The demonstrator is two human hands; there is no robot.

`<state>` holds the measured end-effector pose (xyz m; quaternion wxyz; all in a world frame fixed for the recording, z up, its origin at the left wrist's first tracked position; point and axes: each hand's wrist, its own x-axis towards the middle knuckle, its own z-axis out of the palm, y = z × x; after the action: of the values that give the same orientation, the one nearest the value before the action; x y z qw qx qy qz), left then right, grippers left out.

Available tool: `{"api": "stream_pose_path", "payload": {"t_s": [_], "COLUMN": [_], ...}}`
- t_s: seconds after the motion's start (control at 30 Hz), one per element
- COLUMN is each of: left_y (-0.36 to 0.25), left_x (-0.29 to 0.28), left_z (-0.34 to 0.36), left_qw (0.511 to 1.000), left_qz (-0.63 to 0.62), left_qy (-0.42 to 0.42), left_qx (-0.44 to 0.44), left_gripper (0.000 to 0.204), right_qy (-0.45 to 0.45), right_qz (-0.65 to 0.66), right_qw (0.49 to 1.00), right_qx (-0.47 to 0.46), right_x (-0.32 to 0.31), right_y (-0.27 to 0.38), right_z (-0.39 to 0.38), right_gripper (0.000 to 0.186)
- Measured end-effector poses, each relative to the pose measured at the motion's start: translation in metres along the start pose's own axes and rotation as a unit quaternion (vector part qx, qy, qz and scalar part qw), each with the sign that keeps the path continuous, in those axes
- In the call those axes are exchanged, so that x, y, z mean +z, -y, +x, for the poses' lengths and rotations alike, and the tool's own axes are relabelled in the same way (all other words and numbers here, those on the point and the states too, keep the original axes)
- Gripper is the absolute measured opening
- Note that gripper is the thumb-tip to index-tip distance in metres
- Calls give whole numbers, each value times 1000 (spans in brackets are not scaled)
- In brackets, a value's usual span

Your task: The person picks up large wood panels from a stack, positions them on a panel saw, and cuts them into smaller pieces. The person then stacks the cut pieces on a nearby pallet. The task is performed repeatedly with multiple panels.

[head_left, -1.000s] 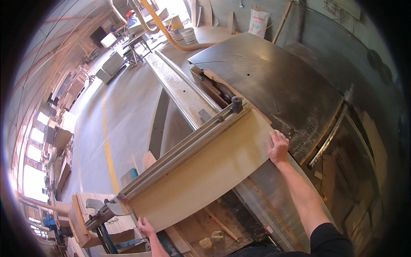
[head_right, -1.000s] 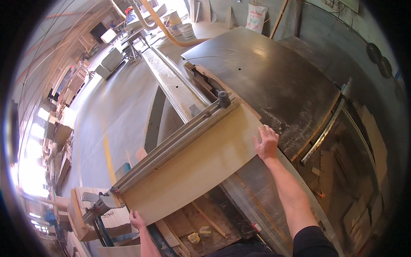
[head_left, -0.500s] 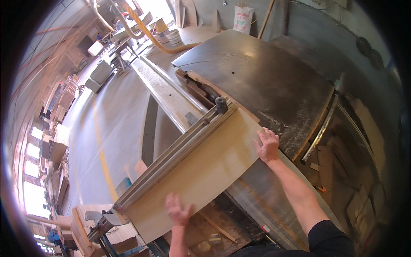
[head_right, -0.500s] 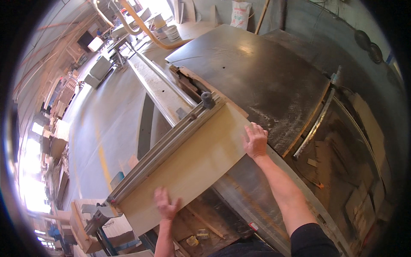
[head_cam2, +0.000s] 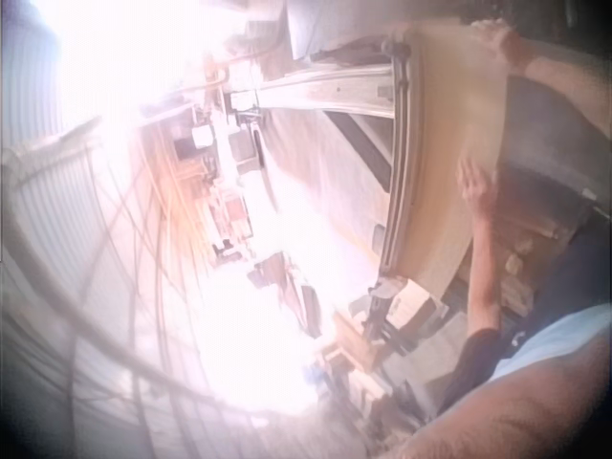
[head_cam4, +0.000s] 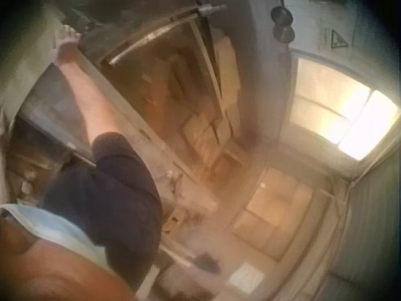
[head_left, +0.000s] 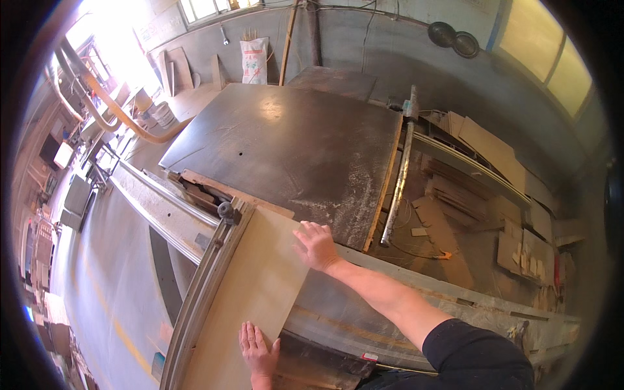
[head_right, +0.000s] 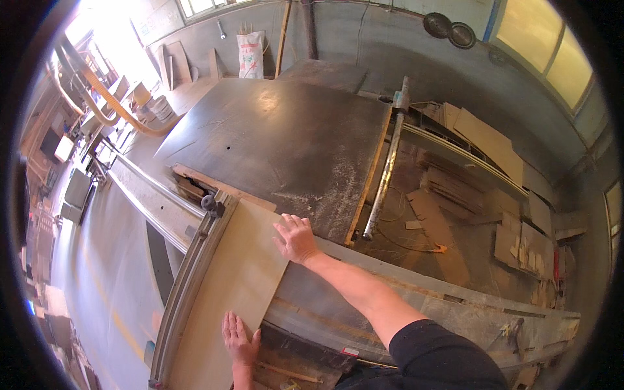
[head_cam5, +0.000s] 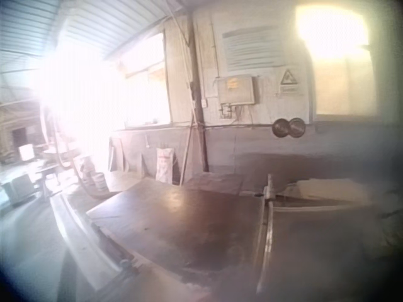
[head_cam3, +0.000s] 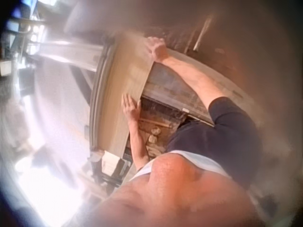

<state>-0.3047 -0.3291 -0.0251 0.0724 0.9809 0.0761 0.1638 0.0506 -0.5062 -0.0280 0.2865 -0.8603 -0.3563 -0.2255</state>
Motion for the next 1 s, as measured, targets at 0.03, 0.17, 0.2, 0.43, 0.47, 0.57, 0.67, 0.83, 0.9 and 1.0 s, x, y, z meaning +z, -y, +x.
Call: {"api": "stream_pose_path", "payload": {"t_s": [0.03, 0.17, 0.2, 0.43, 0.47, 0.57, 0.67, 0.83, 0.9, 1.0], "left_y": [1, 4, 4, 1, 0, 1, 8, -2, -7, -4], "left_x": [-1, -3, -3, -4, -4, -2, 6, -7, -18, -12], "left_z": [-1, -2, -2, 2, 0, -3, -8, 12, 24, 66], "left_qw": [1000, 1000, 1000, 1000, 1000, 1000, 1000, 999, 999, 999], "left_qz": [1, 12, 12, 3, 2, -2, -7, -22, -31, -48], "left_qy": [3, 0, 1, 2, 3, 1, -6, -21, -10, -19], "left_qx": [-1, 3, 4, 6, -2, -13, -14, -13, -27, 1], "left_gripper": [78, 76, 75, 73, 73, 73, 72, 68, 62, 53], "right_qy": [-1, 1, 6, -24, -21, 73, 193, 184, 172, 177], "right_qz": [-1, 18, 28, 22, 46, 155, 201, 191, 180, 181], "right_qw": [1000, 1000, 1000, 999, 998, 965, 913, 910, 916, 913], "right_qx": [-3, 1, 7, -12, -40, -198, -298, -320, -314, -320], "right_x": [1, 1, 1, -17, -24, -26, -23, -3, -2, -2], "right_y": [2, 7, 8, 16, 24, 34, 35, 29, 29, 34], "right_z": [0, 1, 1, 4, 0, -18, -29, -38, -42, -40], "right_gripper": [46, 46, 46, 52, 53, 60, 64, 63, 60, 61]}}
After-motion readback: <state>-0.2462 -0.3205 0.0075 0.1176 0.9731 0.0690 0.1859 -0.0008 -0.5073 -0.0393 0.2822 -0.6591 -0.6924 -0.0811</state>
